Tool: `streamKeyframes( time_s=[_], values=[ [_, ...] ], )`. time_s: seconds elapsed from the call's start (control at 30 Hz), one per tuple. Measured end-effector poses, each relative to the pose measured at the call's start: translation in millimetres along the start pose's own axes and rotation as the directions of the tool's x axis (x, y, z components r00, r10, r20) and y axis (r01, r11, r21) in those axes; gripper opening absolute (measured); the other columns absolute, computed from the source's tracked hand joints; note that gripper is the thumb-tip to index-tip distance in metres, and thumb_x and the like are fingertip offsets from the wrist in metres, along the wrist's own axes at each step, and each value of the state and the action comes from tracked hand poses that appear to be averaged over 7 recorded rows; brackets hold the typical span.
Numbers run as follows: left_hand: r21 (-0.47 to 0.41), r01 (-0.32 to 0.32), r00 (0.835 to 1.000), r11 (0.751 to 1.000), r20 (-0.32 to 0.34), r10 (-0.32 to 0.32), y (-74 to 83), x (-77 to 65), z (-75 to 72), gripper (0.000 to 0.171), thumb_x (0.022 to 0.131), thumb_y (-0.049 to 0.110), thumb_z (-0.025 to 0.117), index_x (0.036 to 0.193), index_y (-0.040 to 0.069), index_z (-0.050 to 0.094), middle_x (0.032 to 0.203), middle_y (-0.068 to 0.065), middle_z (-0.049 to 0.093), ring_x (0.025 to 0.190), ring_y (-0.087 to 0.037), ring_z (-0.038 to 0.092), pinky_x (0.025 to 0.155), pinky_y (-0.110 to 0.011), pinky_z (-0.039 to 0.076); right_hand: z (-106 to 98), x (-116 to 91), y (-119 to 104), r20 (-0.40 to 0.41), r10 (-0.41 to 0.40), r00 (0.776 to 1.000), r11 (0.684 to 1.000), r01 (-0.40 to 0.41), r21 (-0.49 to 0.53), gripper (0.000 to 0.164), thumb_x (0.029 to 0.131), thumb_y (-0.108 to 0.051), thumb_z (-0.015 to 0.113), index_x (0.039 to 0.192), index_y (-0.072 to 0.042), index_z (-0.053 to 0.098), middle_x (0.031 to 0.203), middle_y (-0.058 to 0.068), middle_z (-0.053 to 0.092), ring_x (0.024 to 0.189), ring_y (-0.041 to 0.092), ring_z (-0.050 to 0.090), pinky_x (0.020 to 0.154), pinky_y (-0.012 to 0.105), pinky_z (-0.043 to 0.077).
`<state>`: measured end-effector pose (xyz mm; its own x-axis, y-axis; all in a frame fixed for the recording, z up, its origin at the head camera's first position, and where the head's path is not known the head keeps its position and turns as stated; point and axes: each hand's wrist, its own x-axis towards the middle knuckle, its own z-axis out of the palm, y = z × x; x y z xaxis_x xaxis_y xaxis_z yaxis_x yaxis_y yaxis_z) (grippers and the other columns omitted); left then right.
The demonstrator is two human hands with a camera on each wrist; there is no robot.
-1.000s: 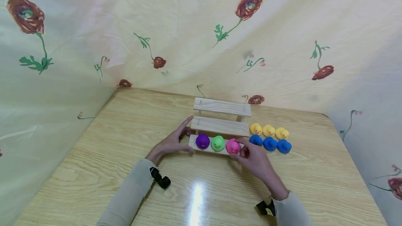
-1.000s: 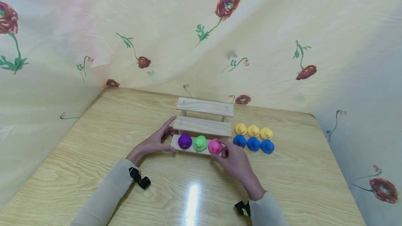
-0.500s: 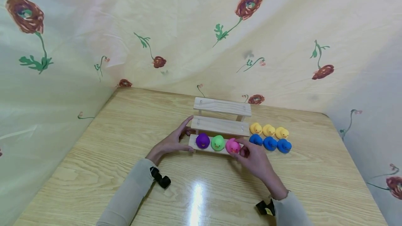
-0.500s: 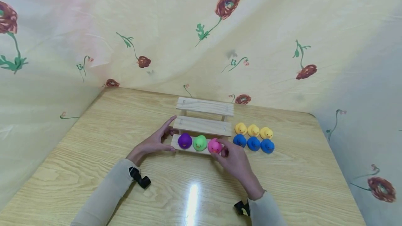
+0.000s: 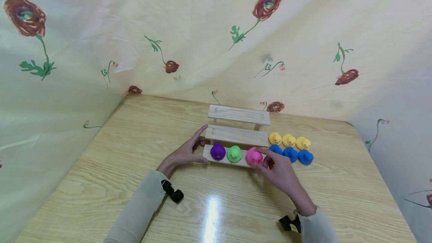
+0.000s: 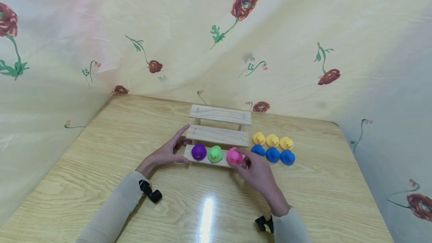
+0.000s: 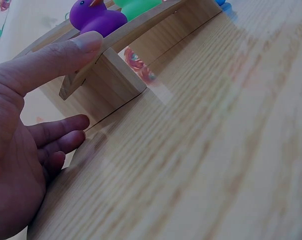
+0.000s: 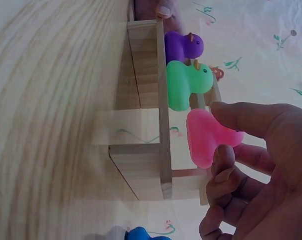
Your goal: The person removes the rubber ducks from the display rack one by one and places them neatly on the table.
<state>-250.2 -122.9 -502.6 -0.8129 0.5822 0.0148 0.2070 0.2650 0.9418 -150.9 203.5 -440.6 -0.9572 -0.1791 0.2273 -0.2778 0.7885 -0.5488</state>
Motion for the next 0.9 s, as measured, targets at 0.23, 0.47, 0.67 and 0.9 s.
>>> streamKeyframes(
  time_s=[0.23, 0.47, 0.67, 0.9],
  values=[
    [-0.002, -0.001, 1.000, 1.000, 0.006, 0.001, 1.4, 0.2, 0.2, 0.122, 0.077, 0.008, 0.085, 0.161, 0.038, 0.001, 0.142, -0.016, 0.050, 0.124, -0.030, 0.043, 0.105, -0.043, 0.032, -10.2, -4.1, 7.0, -0.038, -0.029, 0.999, 1.000, 0.029, 0.011, 0.043, 0.082, -0.018, 0.083, 0.122, -0.008, 0.070, 0.067, -0.005, 0.053, 0.063, 0.005, 0.044, 0.055, 0.019, 0.037],
    [-0.011, -0.015, 1.000, 1.000, 0.001, 0.015, 1.6, -0.6, -0.7, 0.121, 0.077, 0.012, 0.087, 0.162, 0.035, 0.003, 0.139, -0.012, 0.053, 0.120, -0.026, 0.044, 0.101, -0.040, 0.034, -18.8, -9.6, 15.1, -0.048, -0.020, 0.999, 1.000, 0.020, -0.002, 0.041, 0.083, -0.016, 0.082, 0.121, -0.006, 0.071, 0.068, -0.005, 0.053, 0.064, 0.004, 0.043, 0.055, 0.020, 0.036],
    [-0.003, -0.022, 1.000, 1.000, 0.003, 0.022, 2.2, -0.8, -1.3, 0.121, 0.077, 0.015, 0.087, 0.162, 0.031, 0.003, 0.136, -0.011, 0.052, 0.118, -0.025, 0.044, 0.098, -0.039, 0.035, -24.4, -11.8, 19.2, -0.060, -0.024, 0.998, 1.000, 0.024, -0.009, 0.043, 0.082, -0.013, 0.082, 0.122, -0.004, 0.070, 0.068, -0.005, 0.053, 0.064, 0.002, 0.043, 0.055, 0.019, 0.036],
    [-0.014, -0.019, 1.000, 1.000, 0.003, 0.019, 3.4, 0.0, -1.2, 0.120, 0.078, 0.014, 0.086, 0.160, 0.042, 0.005, 0.140, -0.011, 0.053, 0.119, -0.025, 0.044, 0.098, -0.038, 0.035, -29.2, -13.2, 23.1, -0.073, -0.032, 0.997, 0.999, 0.031, -0.007, 0.042, 0.082, -0.012, 0.082, 0.122, -0.003, 0.070, 0.067, -0.004, 0.053, 0.062, 0.001, 0.042, 0.054, 0.019, 0.035]
  ],
)
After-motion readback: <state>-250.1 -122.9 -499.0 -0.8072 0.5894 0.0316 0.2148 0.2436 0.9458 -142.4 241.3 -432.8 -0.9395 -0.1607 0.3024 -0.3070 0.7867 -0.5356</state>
